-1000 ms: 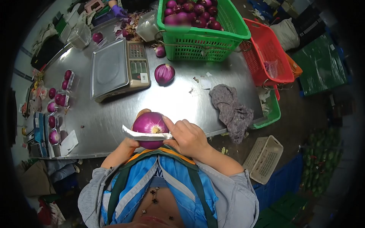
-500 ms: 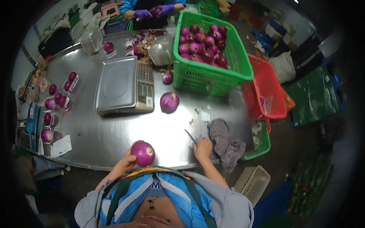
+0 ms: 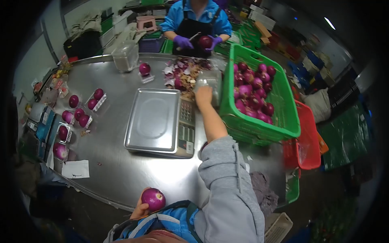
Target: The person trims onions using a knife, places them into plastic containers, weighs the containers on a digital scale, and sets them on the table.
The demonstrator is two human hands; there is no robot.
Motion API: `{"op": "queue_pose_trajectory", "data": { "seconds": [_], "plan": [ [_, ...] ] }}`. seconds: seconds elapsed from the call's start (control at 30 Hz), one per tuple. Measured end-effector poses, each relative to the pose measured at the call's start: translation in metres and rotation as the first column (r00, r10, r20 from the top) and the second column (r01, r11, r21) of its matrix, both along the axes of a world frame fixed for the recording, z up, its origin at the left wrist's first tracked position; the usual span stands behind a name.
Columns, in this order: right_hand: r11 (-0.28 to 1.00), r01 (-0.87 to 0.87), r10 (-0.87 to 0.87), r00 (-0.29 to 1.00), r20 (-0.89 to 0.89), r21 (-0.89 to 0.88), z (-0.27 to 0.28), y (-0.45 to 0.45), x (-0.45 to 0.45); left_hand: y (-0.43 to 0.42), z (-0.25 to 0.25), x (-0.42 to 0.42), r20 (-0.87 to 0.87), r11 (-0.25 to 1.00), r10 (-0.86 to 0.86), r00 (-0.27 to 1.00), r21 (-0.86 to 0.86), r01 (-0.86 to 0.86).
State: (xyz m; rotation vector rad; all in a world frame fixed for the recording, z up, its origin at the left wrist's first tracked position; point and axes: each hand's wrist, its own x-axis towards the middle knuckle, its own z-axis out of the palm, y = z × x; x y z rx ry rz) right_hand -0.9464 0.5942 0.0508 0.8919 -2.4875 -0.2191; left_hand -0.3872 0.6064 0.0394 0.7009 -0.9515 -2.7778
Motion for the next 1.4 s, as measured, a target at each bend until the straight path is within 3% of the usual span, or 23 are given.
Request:
{"op": "queue_pose_trajectory", "data": {
  "seconds": [0.07, 0.13, 0.23, 0.3, 0.5, 0.63, 0.7, 0.83, 0.9, 1.03, 1.1, 1.23, 1.3, 1.4],
  "plan": [
    [0.983, 0.023, -0.084, 0.938, 0.337, 0.181, 0.008, -0.004, -0.019, -0.012, -0.009, 0.004, 0.013, 0.998, 0.066, 0.998, -0.006, -0.066],
    [0.978, -0.054, -0.018, 0.939, 0.344, 0.200, 0.011, -0.006, -0.022, -0.021, -0.011, 0.003, 0.011, 0.993, 0.114, 0.993, 0.014, -0.114],
    [0.961, -0.068, -0.055, 0.903, 0.426, 0.268, 0.024, -0.012, -0.019, -0.032, -0.018, 0.000, 0.003, 0.985, 0.173, 0.985, 0.028, -0.173],
    [0.886, -0.166, -0.029, 0.912, 0.410, 0.434, 0.046, -0.016, -0.010, -0.037, -0.024, -0.002, -0.018, 0.982, 0.186, 0.982, 0.041, -0.185],
    [0.798, -0.325, 0.104, 0.904, 0.415, 0.508, 0.039, -0.016, -0.044, -0.038, -0.039, -0.006, -0.043, 0.974, 0.211, 0.977, 0.089, -0.207],
    [0.846, -0.340, 0.192, 0.913, 0.361, 0.410, 0.040, -0.019, -0.059, -0.033, -0.045, -0.005, -0.034, 0.975, 0.205, 0.978, 0.096, -0.201],
    [0.940, -0.245, 0.174, 0.943, 0.283, 0.236, 0.046, -0.021, -0.066, -0.031, -0.044, -0.005, -0.034, 0.976, 0.194, 0.980, 0.104, -0.189],
    [0.905, -0.272, 0.142, 0.919, 0.367, 0.328, 0.044, -0.013, -0.074, -0.026, -0.049, -0.004, -0.014, 0.970, 0.232, 0.973, 0.083, -0.230],
    [0.869, -0.261, 0.013, 0.861, 0.508, 0.421, 0.055, -0.018, -0.044, -0.027, -0.051, -0.008, -0.017, 0.963, 0.250, 0.968, 0.108, -0.247],
    [0.821, -0.278, -0.003, 0.871, 0.491, 0.499, 0.040, -0.023, -0.037, -0.027, -0.050, -0.007, 0.002, 0.965, 0.247, 0.969, 0.087, -0.247],
    [0.808, -0.298, 0.108, 0.923, 0.369, 0.508, 0.024, -0.022, -0.043, -0.029, -0.050, -0.006, -0.003, 0.964, 0.260, 0.966, 0.061, -0.259],
    [0.820, -0.299, 0.144, 0.933, 0.330, 0.489, 0.022, -0.020, -0.042, -0.029, -0.055, -0.002, -0.026, 0.965, 0.243, 0.970, 0.112, -0.238],
    [0.942, -0.146, 0.043, 0.945, 0.325, 0.301, 0.032, -0.023, -0.038, -0.029, -0.059, 0.000, -0.035, 0.966, 0.238, 0.971, 0.109, -0.233],
    [0.953, -0.154, 0.085, 0.962, 0.258, 0.262, 0.040, -0.015, -0.050, -0.030, -0.060, 0.000, -0.060, 0.963, 0.257, 0.965, 0.100, -0.250]
  ]
}}
